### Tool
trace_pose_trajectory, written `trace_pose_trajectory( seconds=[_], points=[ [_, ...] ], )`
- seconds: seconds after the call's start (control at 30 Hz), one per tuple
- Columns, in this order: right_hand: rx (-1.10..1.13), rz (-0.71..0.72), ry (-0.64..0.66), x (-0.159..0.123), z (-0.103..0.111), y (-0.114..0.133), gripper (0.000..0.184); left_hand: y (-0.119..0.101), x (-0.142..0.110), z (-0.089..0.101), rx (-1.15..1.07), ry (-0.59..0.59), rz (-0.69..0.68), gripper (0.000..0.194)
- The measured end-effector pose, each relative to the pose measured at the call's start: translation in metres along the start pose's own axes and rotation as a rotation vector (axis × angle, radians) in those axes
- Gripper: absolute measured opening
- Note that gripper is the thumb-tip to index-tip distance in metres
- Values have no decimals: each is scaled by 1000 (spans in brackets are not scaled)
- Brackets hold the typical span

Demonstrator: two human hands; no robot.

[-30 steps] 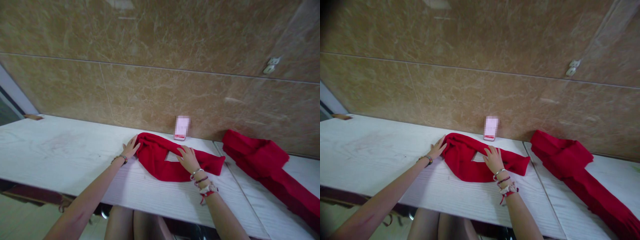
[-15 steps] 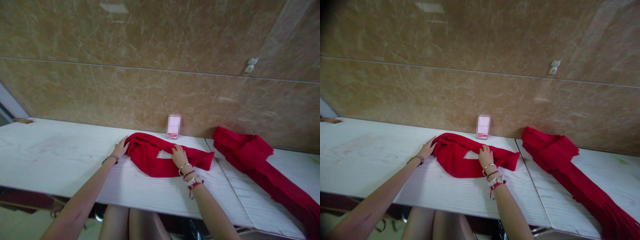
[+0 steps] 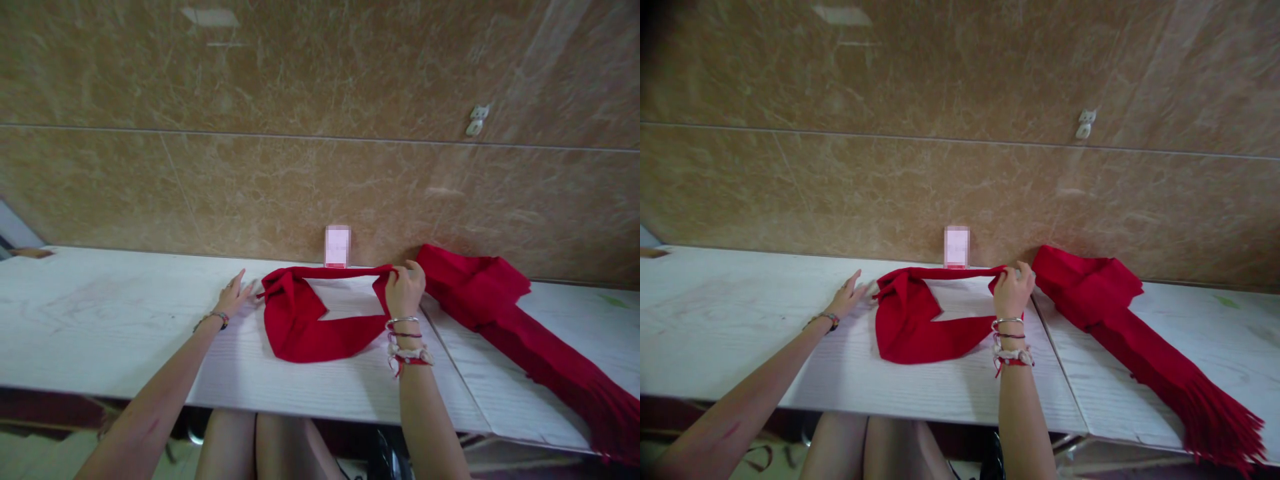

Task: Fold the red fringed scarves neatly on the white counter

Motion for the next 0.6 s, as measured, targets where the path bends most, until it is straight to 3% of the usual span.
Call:
trace_pose_trajectory(
  seconds=[0.07, 0.13, 0.2, 0.3, 0.43, 0.5, 0.6],
  points=[
    [-26, -88, -64, 1, 10, -23, 23, -5, -3, 0, -44, 1, -62, 55],
    [-21, -84, -24, 1, 6, -26, 28, -13, -7, -4, -76, 33, -101, 53],
    [0, 11, 118, -2, -11, -6, 31, -30, -13, -12, -107, 90, -143, 52],
    [-4, 172, 417, -21, -48, 36, 35, -75, -22, -29, -129, 167, -261, 53],
    [-35, 257, 766, -56, -90, 63, 46, -124, -26, -52, -79, 145, -289, 66],
    [-67, 250, 862, -64, -101, 61, 42, -133, -24, -58, -59, 119, -261, 66],
    [-102, 228, 883, -60, -103, 53, 29, -127, -19, -52, -58, 62, -232, 62]
  ],
)
Point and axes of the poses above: each hand's wrist, its own x-axis towards the middle knuckle, its own z-axis out of the back of the hand, y = z × x, the point moved 9 cm from there along x, towards the middle knuckle, and after that the axes turned 10 degrees about z, right-handed, at the moved point
